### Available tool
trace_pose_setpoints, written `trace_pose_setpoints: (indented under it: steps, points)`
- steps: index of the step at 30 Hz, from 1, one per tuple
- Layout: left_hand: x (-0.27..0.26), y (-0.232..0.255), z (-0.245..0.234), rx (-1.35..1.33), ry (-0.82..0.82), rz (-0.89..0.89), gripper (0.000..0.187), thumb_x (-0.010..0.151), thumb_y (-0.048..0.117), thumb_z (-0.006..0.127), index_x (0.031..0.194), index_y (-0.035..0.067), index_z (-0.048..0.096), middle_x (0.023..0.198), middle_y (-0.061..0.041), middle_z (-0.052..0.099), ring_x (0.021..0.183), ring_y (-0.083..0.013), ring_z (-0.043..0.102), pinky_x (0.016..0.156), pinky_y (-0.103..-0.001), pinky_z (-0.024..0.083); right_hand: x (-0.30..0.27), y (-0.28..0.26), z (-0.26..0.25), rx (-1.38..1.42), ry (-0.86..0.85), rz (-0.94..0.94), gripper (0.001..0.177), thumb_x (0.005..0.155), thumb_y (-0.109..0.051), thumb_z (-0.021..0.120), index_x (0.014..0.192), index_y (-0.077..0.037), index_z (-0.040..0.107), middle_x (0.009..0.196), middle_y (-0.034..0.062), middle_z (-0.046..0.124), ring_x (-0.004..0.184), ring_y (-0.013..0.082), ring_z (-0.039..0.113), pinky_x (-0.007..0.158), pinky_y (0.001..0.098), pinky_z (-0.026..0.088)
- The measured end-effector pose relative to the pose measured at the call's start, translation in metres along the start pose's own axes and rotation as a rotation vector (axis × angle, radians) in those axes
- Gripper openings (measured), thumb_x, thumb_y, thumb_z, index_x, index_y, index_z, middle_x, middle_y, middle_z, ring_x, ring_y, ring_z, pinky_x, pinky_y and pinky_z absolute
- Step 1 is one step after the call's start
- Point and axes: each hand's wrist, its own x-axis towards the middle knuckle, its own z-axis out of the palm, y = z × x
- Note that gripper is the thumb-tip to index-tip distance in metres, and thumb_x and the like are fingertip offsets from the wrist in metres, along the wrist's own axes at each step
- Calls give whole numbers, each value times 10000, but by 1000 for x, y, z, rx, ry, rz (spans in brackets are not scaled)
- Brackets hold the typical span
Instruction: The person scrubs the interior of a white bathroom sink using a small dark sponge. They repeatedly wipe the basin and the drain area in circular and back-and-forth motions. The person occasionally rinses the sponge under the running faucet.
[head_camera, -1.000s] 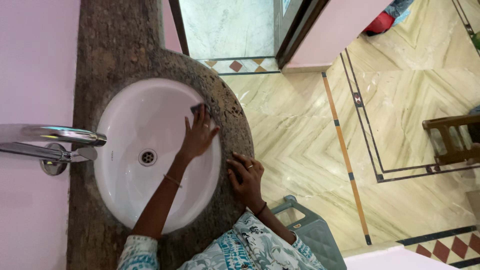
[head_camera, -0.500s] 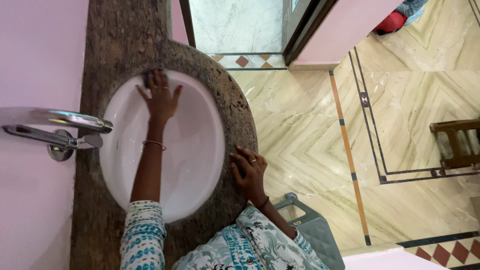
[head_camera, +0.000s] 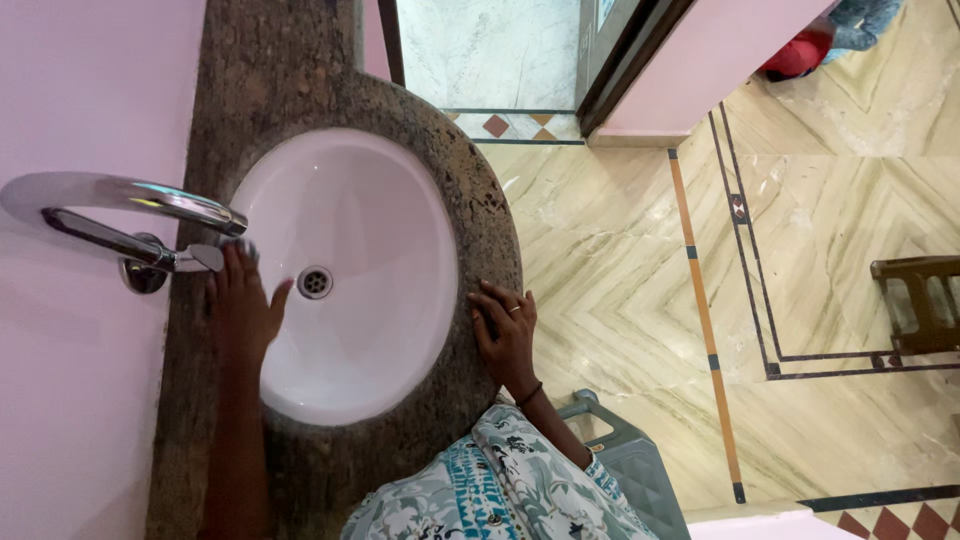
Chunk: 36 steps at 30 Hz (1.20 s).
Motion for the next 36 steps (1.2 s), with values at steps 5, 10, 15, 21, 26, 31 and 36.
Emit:
trace_pose_setpoints:
  steps: [5, 10, 15, 21, 26, 31, 36]
  points:
    - [-92, 34, -57, 243, -214, -31, 907, 989, 628, 440, 1545, -82, 355, 1644, -258, 262, 1509, -383, 307, 1228, -525, 220, 0, -6, -2, -69, -50, -31, 342, 998, -164, 654, 1338, -135, 661, 1423, 59, 609, 1333, 312, 510, 1171, 476, 398]
    - [-154, 99, -106, -233, -814, -286, 628, 1016, 542, 434, 1424, 88, 584, 1603, -97, 479, 1492, -244, 476, 1293, -417, 333, 23, -9, -9, 15, -181, 142, 538, 989, -208, 659, 1497, -118, 508, 1431, 169, 528, 1301, 359, 488, 1077, 442, 447]
    - [-156, 144, -108, -446, -910, 4, 579, 1039, 478, 394, 1535, 184, 444, 1630, -14, 344, 1548, -194, 287, 1307, -429, 128, 60, 3, 6, -17, -122, -58, 631, 1032, -278, 632, 1573, -78, 376, 1592, 173, 410, 1481, 365, 367, 1215, 492, 318]
    - [-102, 182, -58, -755, -808, 371, 656, 1064, 469, 320, 1599, 90, 306, 1724, -75, 167, 1587, -288, 97, 1254, -485, 63, 83, 20, 45, -319, -177, -74, 562, 1091, -299, 495, 1586, -58, 384, 1669, 127, 346, 1555, 302, 301, 1274, 477, 226]
    - [-24, 203, 6, -604, -675, 530, 539, 1106, 432, 248, 1533, 119, 345, 1756, -113, 58, 1612, -319, -14, 1251, -580, -47, 79, 29, 50, -327, -202, -51, 532, 1093, -262, 428, 1581, -50, 404, 1673, 117, 356, 1560, 287, 302, 1281, 450, 218]
    - [74, 210, 59, -439, -511, 500, 601, 1115, 462, 168, 1638, 166, 169, 1745, -110, 28, 1610, -305, -23, 1252, -606, -64, 82, 28, 49, -292, -215, -25, 525, 1081, -224, 421, 1577, -53, 404, 1672, 115, 343, 1556, 277, 298, 1277, 450, 211]
    - [157, 190, 81, -261, -243, 325, 624, 1114, 443, 181, 1664, 155, 123, 1744, -50, 84, 1608, -276, 103, 1231, -686, -35, 85, 23, 47, -326, -225, -6, 525, 1063, -198, 442, 1573, -73, 410, 1670, 102, 352, 1552, 269, 297, 1276, 448, 209]
